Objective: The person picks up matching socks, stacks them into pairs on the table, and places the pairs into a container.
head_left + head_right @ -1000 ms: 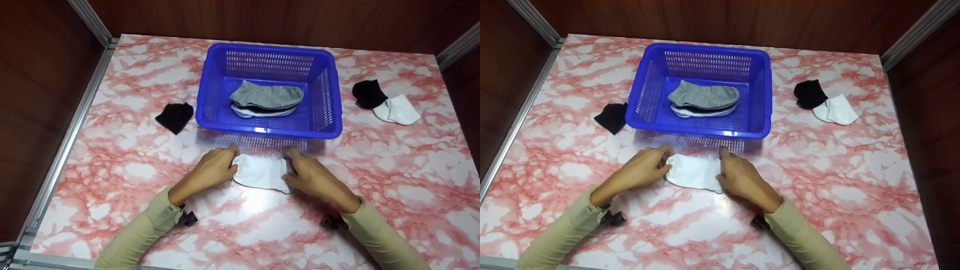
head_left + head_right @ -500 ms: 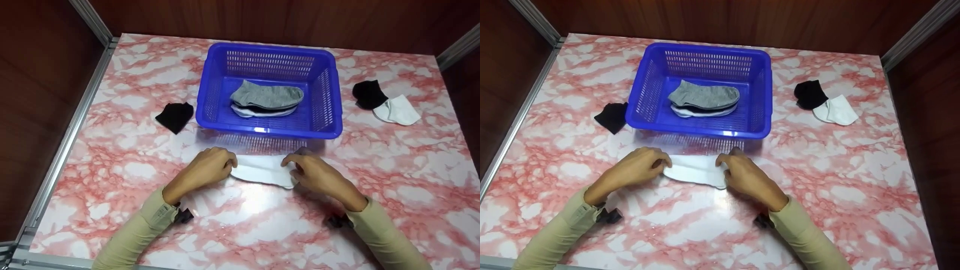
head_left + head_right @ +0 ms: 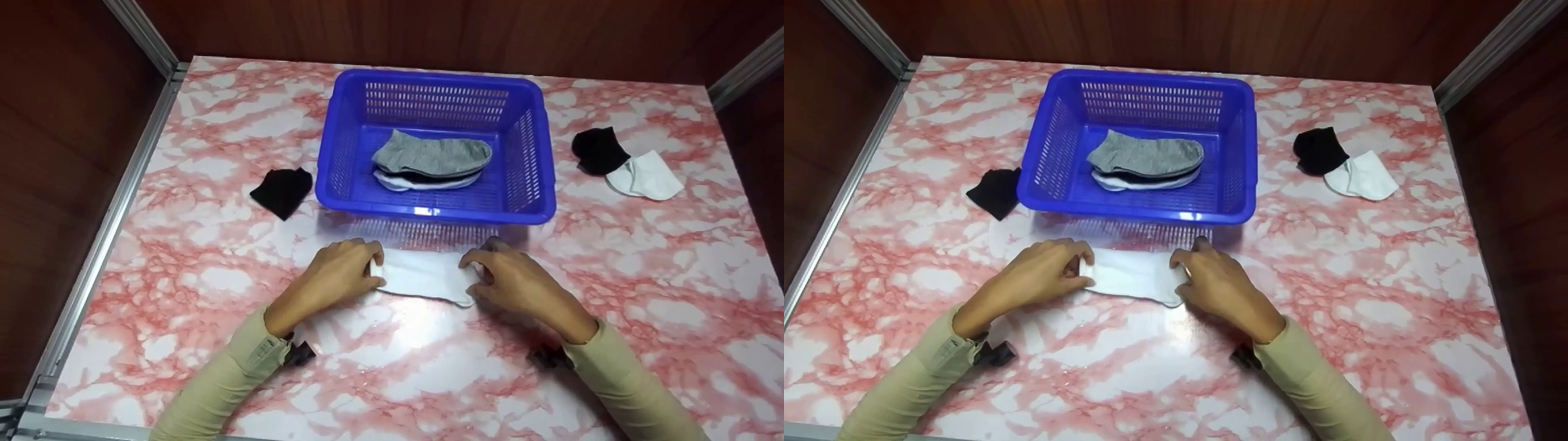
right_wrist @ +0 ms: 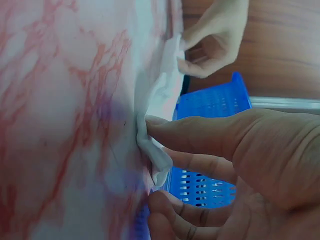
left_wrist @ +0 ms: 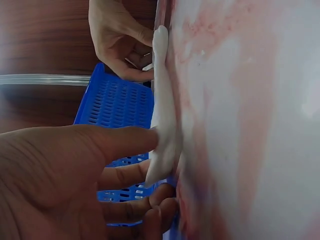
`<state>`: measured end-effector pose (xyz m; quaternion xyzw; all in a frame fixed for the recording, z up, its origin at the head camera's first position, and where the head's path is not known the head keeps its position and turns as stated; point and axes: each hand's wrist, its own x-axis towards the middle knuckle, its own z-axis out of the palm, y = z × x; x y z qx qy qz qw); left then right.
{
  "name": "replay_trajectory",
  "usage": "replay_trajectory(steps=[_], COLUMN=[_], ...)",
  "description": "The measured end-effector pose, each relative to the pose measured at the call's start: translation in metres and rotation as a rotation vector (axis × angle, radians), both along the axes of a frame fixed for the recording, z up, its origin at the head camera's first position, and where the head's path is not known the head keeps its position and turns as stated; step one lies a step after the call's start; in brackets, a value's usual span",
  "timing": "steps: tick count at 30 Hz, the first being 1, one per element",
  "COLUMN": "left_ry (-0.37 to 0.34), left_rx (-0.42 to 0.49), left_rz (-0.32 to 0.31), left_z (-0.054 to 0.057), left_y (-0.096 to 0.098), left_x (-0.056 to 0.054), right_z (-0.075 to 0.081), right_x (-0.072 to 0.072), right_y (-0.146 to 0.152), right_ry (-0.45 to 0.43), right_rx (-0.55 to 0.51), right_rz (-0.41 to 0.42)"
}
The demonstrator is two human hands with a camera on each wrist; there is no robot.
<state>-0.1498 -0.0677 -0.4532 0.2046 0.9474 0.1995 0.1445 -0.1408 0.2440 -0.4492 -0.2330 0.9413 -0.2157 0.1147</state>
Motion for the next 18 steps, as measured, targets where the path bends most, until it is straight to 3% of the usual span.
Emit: replay_trajectory(steps=[5, 18], left_ry=[-0.023, 0.003], left_rx=[0.004, 0.009], left_rz=[0.012, 0.034], left_z=[-0.0005, 0.0019], left_y=[-0.0025, -0.0033], left_x=[-0.001, -0.0006], right_z=[0.0, 0.0065], right_x=[-0.0012, 0.0002], right_y=[0.0004, 0.001], right_ry=[0.02, 0.065], right_rx=[0.009, 0.045], right_rz=[-0.027, 0.018])
